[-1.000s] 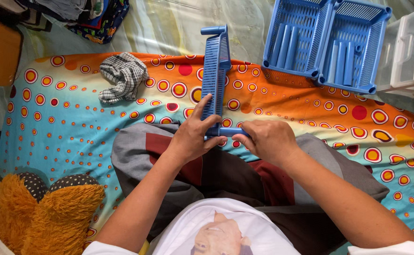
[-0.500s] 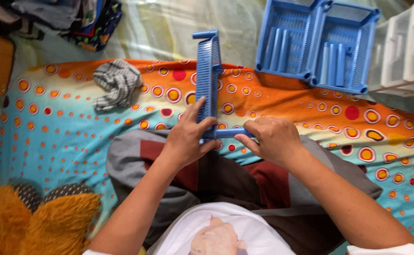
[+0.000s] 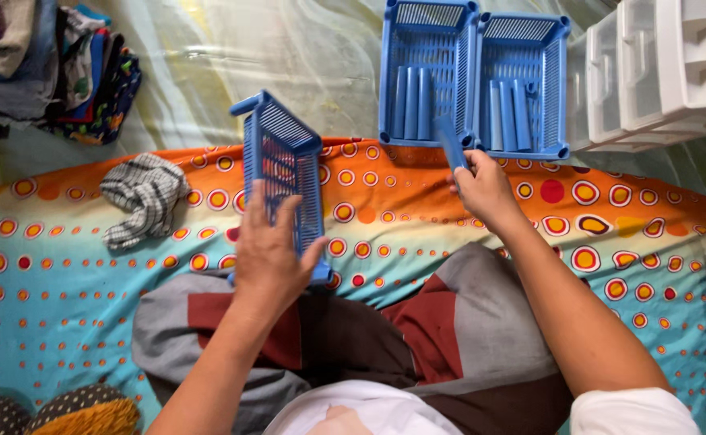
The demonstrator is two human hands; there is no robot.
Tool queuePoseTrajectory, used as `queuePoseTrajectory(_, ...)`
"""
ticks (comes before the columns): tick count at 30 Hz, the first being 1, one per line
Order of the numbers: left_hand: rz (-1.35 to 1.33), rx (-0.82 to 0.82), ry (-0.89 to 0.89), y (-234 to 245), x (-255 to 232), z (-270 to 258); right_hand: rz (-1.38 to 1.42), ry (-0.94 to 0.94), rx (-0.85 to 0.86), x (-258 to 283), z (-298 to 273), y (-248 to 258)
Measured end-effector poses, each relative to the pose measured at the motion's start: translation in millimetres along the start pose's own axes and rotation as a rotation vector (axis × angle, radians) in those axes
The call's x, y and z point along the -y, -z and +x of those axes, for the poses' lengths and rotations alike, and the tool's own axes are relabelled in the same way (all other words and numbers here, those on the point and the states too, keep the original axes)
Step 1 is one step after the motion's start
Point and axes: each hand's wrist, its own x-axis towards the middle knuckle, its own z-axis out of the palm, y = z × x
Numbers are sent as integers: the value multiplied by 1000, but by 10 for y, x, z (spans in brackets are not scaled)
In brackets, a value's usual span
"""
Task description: The person assembles a blue plastic basket by inserting cylindrical connectors into the basket frame, then wipes the basket with a cloth. The person handles multiple basket frames and connectors, placing them on a patterned bedsheet.
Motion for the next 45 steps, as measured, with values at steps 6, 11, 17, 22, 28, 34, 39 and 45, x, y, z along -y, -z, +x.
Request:
queuePoseTrajectory(6, -13, -139, 183, 1, 671, 124, 186, -37, -22, -242, 518, -66)
queuePoseTrajectory(11, -173, -181, 235, -141, 1200, 201, 251, 14, -15, -231, 685, -188)
queuePoseTrajectory(17, -246, -29, 364, -583, 1540, 286, 270, 71, -58, -379, 813, -289)
queuePoseTrajectory(22, 43, 24, 315, -706, 1517, 325, 110, 67, -217, -555, 1061, -205)
queuePoseTrajectory(28, 72, -159, -10, -792, 871, 662, -302, 23, -343, -510, 1500, -185)
queuePoseTrajectory(34, 34, 115, -341, -1601, -76, 1271, -504, -91, -251, -400, 1843, -337)
queuePoseTrajectory(39, 156, 406, -249, -2081, -443, 1528, -513, -101, -218, -481, 1900, -418)
queuePoseTrajectory(45, -19, 80, -195, -1862, -239, 1321, -577, -45, -178, -594, 1899, -492)
